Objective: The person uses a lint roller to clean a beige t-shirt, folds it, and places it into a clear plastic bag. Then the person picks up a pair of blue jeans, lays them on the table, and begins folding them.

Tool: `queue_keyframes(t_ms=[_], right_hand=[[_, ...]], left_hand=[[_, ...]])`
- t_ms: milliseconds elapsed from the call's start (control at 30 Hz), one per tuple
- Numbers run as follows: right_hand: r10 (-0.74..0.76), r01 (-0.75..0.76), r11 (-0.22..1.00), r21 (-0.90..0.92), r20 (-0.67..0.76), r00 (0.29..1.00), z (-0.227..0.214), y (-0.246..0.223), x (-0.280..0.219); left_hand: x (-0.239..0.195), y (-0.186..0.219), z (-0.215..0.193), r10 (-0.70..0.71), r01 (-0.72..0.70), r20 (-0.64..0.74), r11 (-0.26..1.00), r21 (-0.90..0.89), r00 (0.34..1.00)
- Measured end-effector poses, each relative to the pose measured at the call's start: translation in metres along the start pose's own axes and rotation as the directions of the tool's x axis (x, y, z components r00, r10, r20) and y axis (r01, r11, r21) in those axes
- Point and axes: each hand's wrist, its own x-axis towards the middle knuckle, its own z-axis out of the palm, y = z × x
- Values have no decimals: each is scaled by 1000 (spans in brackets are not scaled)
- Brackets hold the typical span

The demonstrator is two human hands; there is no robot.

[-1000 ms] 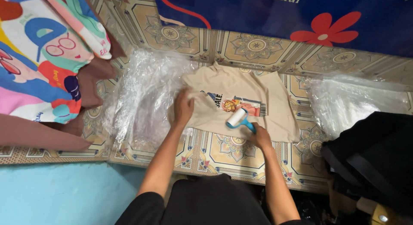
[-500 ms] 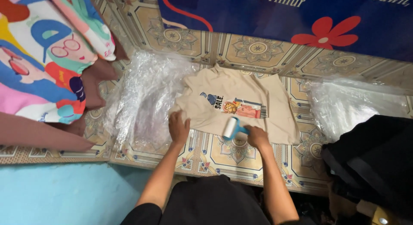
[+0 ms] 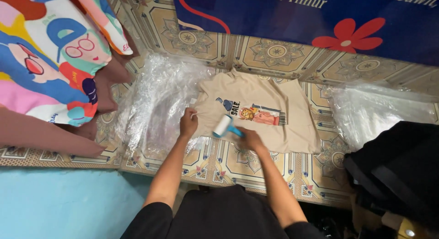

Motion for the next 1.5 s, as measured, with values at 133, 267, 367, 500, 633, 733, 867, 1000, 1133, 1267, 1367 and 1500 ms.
queue_keyframes(t_ms=[133, 267, 367, 500, 633, 733, 867, 1000, 1133, 1267, 1367, 1500], right_hand=[[158, -150, 978, -146, 47, 986, -34, 45, -11], [279, -243, 896, -372, 44, 959, -12, 92, 34], [154, -122, 946, -300, 84, 985, 6, 21, 51], [80, -81, 997, 18, 34, 996, 59, -62, 82], [110, -109, 993, 52, -24, 994, 44, -81, 52], [-51, 60, 995, 74, -121, 991, 20, -68, 17], [142, -159, 974, -161, -111, 984, 3, -9, 20], [226, -253, 910, -330, -116, 967, 5, 5, 40], [82, -105, 960, -258, -101, 992, 13, -68, 67], [10, -27, 990, -137, -123, 992, 32, -80, 97], [20, -39, 987, -159, -116, 993, 30, -53, 105], [90, -103, 976, -192, -75, 993, -5, -11, 67]], left_hand=[[32, -13, 15, -92, 103, 79, 984, -145, 993], [33, 19, 8, -40, 74, 116, 949, -307, 992], [27, 55, -8, -35, 65, 95, 942, -331, 995], [5, 74, -24, 169, -179, -63, 959, -221, 984], [-7, 38, -9, 199, -215, -170, 973, -83, 965], [-13, -15, 12, 193, -175, -162, 977, 120, 968], [-22, -50, 14, 222, -194, -9, 868, 457, 975], [-29, -45, 10, 136, -161, 86, 807, 568, 987], [-38, -37, 4, 135, -166, 96, 805, 570, 986], [-47, -38, -2, 176, -187, 75, 802, 567, 982], [-42, -43, -6, 203, -207, 69, 811, 547, 977], [-40, -48, -8, 206, -232, 107, 835, 499, 973]])
